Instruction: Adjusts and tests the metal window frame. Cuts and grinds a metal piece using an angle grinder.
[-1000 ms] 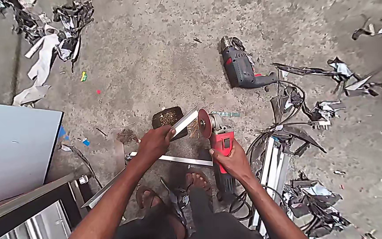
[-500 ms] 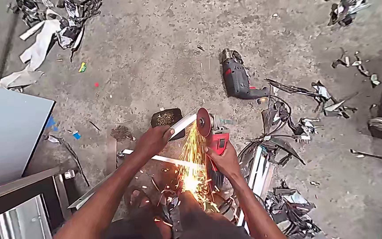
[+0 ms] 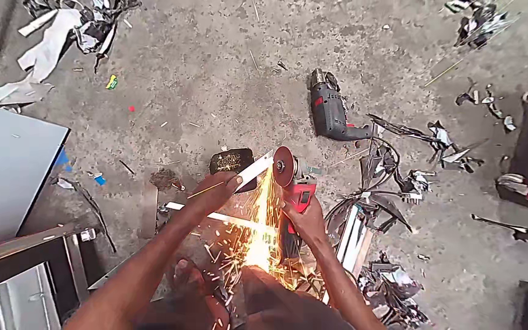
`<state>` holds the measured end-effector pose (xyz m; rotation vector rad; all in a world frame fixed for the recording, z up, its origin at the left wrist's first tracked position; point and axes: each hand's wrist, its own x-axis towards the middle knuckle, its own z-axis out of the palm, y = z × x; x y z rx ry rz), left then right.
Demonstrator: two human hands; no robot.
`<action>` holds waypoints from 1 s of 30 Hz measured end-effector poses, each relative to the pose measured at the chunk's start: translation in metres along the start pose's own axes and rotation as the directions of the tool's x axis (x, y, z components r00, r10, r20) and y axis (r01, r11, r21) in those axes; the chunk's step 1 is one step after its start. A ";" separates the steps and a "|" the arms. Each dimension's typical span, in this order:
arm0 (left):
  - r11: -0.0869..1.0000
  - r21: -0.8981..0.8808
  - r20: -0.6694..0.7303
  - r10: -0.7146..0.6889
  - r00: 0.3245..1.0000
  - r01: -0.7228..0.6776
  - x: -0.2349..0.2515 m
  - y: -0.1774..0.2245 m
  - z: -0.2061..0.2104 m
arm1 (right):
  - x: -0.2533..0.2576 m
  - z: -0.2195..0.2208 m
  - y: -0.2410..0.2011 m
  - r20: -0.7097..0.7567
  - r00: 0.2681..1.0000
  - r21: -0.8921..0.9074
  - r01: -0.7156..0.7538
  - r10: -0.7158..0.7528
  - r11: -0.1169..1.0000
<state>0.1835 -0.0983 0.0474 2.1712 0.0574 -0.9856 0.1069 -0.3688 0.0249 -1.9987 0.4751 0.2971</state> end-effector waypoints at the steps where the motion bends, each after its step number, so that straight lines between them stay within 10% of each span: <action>1: 1.000 -0.022 0.006 0.002 1.000 -0.002 0.000 0.000 0.000 | 0.000 0.000 0.000 0.001 1.000 0.006 -0.005 0.005 1.000; 30: 0.996 -0.083 0.017 -0.034 0.999 0.035 0.001 0.000 -0.001 | -0.003 0.018 -0.007 -0.045 0.996 -0.021 -0.072 0.071 0.997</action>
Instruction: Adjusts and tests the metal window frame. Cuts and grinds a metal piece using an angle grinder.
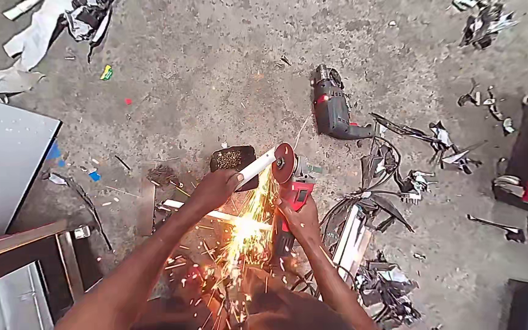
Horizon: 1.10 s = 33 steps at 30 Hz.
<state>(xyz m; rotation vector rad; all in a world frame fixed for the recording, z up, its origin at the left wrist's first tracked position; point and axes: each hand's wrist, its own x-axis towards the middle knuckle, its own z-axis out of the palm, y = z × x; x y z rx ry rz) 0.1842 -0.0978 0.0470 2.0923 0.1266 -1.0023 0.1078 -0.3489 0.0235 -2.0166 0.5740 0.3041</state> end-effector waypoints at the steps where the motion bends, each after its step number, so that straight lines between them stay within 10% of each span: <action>1: 1.000 -0.007 0.005 -0.002 1.000 0.002 0.000 0.000 -0.001 | 0.000 0.000 0.001 0.002 1.000 0.012 0.005 -0.005 1.000; 33: 0.998 -0.051 0.028 -0.026 0.999 0.028 0.000 0.002 -0.002 | 0.004 0.006 -0.003 0.010 1.000 0.091 -0.007 0.007 0.996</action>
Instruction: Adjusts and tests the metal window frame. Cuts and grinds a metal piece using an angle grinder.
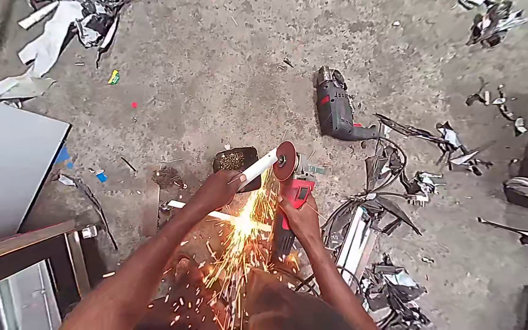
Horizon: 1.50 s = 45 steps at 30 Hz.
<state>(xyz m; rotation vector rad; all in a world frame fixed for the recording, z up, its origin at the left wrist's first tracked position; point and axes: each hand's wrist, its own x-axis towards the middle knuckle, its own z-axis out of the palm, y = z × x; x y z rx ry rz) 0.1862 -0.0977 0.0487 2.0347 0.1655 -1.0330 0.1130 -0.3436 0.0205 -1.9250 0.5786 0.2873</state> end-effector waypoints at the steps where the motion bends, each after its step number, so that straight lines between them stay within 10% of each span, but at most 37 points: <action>1: 1.000 -0.003 0.008 -0.009 1.000 0.009 0.000 0.001 -0.001 | 0.001 0.001 0.001 -0.002 1.000 -0.008 0.007 -0.007 1.000; 18: 0.997 -0.071 0.043 0.017 0.999 -0.014 -0.001 -0.001 -0.003 | 0.018 -0.008 0.009 0.057 0.998 0.210 -0.006 -0.006 0.978; 24: 0.992 -0.104 0.175 0.086 0.981 -0.069 0.004 -0.003 -0.014 | -0.002 -0.037 0.025 0.372 0.928 0.733 -0.299 0.009 0.611; 29: 0.959 -0.264 0.414 0.018 0.910 0.101 0.003 0.000 -0.026 | -0.007 -0.039 0.017 0.081 0.996 0.187 0.030 -0.046 0.982; 32: 0.954 -0.263 0.461 -0.009 0.887 0.147 0.002 0.002 -0.031 | -0.002 -0.039 0.004 0.020 0.986 -0.132 0.164 -0.163 0.978; 45: 0.948 -0.294 0.549 0.062 0.834 0.123 0.010 -0.006 -0.042 | 0.029 -0.029 -0.010 0.097 0.976 -0.239 0.212 -0.194 0.948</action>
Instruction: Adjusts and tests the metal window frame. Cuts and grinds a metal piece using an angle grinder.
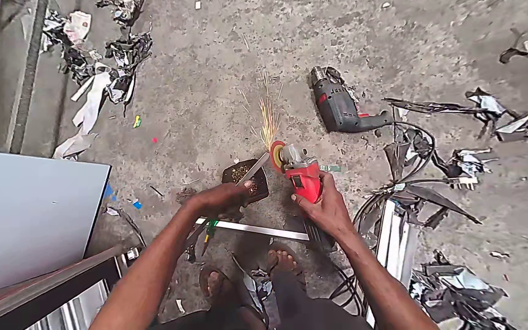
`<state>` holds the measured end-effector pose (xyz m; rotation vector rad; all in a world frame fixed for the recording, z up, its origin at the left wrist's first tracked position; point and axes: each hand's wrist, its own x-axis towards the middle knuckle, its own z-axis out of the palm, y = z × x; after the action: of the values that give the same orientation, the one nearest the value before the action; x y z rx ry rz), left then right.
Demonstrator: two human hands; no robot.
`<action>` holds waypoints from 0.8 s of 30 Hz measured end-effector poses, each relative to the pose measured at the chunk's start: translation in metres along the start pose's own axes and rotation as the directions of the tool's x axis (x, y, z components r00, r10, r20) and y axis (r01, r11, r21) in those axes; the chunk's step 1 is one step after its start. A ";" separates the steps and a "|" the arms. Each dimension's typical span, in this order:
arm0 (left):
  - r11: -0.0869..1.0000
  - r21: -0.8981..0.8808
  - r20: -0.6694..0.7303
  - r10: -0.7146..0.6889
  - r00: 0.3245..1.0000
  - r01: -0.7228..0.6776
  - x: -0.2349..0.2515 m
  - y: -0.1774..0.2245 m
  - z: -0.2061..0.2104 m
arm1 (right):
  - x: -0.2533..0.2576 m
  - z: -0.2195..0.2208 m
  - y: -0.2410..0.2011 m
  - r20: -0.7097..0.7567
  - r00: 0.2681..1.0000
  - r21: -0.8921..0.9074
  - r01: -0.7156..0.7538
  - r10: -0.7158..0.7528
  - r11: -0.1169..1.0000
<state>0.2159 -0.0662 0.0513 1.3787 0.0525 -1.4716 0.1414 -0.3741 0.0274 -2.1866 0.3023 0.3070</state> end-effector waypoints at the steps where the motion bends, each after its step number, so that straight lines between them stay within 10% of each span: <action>1: 1.000 -0.013 0.024 -0.004 1.000 0.004 -0.001 0.001 -0.002 | 0.003 0.000 0.003 -0.001 1.000 -0.003 -0.016 0.016 1.000; 15: 0.975 -0.216 0.144 -0.021 0.989 0.052 0.001 -0.001 -0.008 | -0.006 0.004 0.006 -0.023 0.999 0.223 -0.029 0.035 0.974; 19: 0.984 -0.172 0.076 -0.026 0.997 0.039 -0.001 0.000 -0.002 | -0.006 0.009 0.021 0.156 0.984 0.755 -0.173 0.083 0.633; 24: 0.990 -0.138 0.021 0.007 1.000 -0.004 -0.003 -0.003 0.003 | -0.017 0.015 0.049 0.263 0.964 0.893 -0.252 0.022 0.373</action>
<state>0.2110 -0.0647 0.0530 1.2508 0.1345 -1.4505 0.1080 -0.3890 -0.0121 -0.9612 0.4126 0.3423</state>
